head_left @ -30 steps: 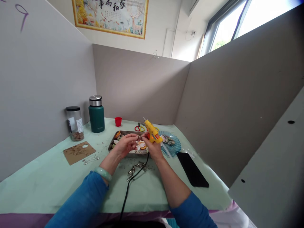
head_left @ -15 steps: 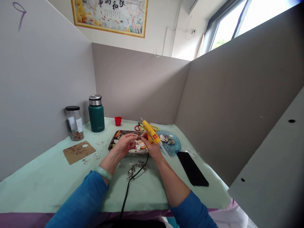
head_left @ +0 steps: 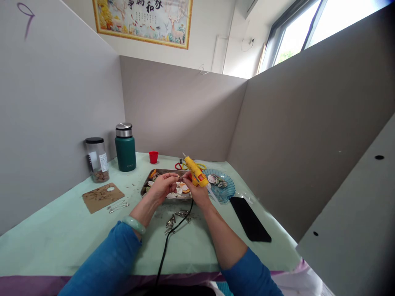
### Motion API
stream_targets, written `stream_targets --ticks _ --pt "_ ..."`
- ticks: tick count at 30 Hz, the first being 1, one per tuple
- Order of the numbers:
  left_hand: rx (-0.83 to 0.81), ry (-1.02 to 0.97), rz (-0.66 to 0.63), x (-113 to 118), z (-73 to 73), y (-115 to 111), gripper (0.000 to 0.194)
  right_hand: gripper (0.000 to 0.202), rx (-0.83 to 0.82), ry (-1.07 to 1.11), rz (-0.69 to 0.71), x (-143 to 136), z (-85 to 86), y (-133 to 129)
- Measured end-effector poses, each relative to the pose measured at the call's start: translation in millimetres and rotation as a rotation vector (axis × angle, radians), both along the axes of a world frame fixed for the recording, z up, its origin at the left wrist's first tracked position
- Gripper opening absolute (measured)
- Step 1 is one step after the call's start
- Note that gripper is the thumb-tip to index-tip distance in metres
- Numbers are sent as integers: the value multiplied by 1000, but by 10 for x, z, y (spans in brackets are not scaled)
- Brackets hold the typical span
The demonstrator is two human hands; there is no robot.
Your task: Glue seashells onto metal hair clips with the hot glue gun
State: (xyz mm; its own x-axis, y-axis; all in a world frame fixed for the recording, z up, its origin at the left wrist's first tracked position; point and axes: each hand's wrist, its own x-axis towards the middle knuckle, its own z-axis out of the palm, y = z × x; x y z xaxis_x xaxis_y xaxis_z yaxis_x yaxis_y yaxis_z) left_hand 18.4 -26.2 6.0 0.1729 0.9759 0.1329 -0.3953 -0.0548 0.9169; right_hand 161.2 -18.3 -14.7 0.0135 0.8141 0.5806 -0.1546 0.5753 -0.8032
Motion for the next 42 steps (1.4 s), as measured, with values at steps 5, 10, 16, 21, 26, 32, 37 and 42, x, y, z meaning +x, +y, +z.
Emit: stream_targets --ticks 5,10,16,21,26,32,37,42 --pt "23 22 -6 -15 -36 35 29 20 -32 40 -25 -4 18 -6" --pt "24 -1 -27 -18 -48 43 33 22 -27 71 -51 -10 -3 25" --pt "12 -26 -48 -21 -43 48 33 26 -46 108 -49 -8 -39 65" --pt "-11 -18 -91 -31 -54 62 31 24 -46 112 -37 -15 -18 42" --pt "-19 -8 -106 -39 -81 84 30 26 -58 107 -27 -19 -7 21" --pt "-35 10 -115 -43 -86 87 29 23 -34 70 -16 11 -37 58" --pt "-35 17 -106 -39 -74 75 29 22 -28 76 -14 9 -34 54" --pt "-43 31 -99 -50 -96 100 26 23 -38 78 6 -7 -6 13"
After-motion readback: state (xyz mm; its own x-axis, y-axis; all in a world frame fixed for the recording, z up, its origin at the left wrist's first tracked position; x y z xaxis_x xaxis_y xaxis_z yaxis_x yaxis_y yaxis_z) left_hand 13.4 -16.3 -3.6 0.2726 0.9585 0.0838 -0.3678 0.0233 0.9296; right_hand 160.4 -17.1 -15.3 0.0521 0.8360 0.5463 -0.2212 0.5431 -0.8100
